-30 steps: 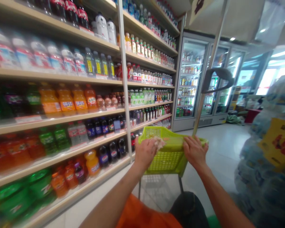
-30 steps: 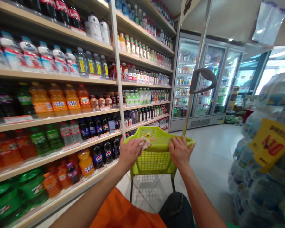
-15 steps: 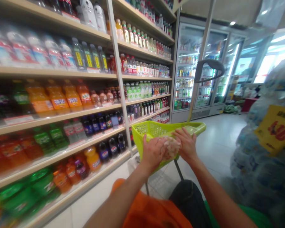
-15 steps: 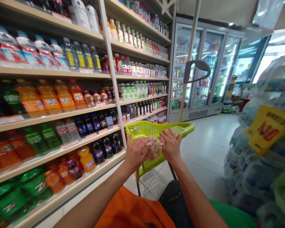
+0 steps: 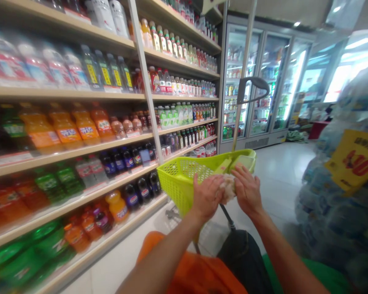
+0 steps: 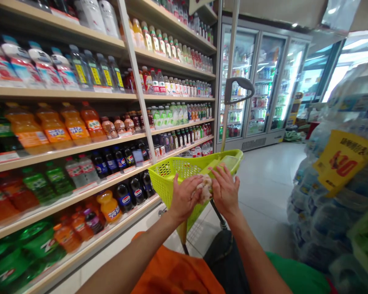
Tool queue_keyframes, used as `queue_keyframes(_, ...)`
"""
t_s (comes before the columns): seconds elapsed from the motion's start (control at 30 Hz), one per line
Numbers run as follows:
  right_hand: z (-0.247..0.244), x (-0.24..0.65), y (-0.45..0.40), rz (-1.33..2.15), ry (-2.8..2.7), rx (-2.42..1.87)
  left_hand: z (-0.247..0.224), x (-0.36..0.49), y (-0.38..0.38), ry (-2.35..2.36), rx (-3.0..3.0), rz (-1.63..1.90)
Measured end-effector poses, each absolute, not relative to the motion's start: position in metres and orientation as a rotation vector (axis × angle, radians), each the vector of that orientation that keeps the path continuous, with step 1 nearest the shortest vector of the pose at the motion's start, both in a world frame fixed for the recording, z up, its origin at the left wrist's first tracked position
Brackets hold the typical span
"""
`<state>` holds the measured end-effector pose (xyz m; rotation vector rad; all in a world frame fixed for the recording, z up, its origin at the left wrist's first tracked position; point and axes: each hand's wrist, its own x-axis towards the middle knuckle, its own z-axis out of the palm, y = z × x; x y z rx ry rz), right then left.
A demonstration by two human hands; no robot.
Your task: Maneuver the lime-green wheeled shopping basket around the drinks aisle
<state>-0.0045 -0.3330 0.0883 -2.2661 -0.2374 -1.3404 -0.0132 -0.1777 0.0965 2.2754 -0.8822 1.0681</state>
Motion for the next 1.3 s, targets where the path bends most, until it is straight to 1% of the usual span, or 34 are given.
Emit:
queue_keyframes(0.1,0.089,-0.011,-0.334,-1.348,-0.218,-2.292,0.090,-0.003,-0.176,-0.864,2.289,1.064)
queue_keyframes(0.27,0.086,-0.013,-0.341,-1.389,-0.185,-2.287,0.073,0.020,-0.162,-0.702,2.352,1.056)
queue_keyframes(0.4,0.089,-0.013,-0.346,-1.476,-0.127,-2.297,0.070,0.023,-0.173,-0.739,2.358,1.096)
queue_keyframes(0.53,0.093,-0.019,-0.342,-1.492,-0.253,-2.365,0.062,0.029,-0.171,-0.774,2.398,1.109)
queue_keyframes(0.6,0.092,-0.020,-0.340,-1.469,-0.300,-2.420,0.055,0.036,-0.158,-0.673,2.460,1.082)
queue_keyframes(0.73,0.089,-0.016,-0.340,-1.478,-0.223,-2.452,0.045,0.045,-0.143,-0.462,2.535,1.024)
queue_keyframes(0.9,0.084,-0.008,-0.342,-1.473,-0.178,-2.456,0.051,0.040,-0.169,-0.654,2.468,1.097)
queue_keyframes(0.97,0.084,-0.007,-0.345,-1.475,-0.177,-2.475,0.051,0.040,-0.169,-0.698,2.480,1.103)
queue_keyframes(1.17,0.081,-0.007,-0.349,-1.511,-0.151,-2.514,0.035,0.054,-0.126,-0.470,2.610,1.040)
queue_keyframes(1.3,0.078,-0.011,-0.324,-1.470,-0.252,-2.505,0.032,0.052,-0.136,-0.506,2.603,1.074)
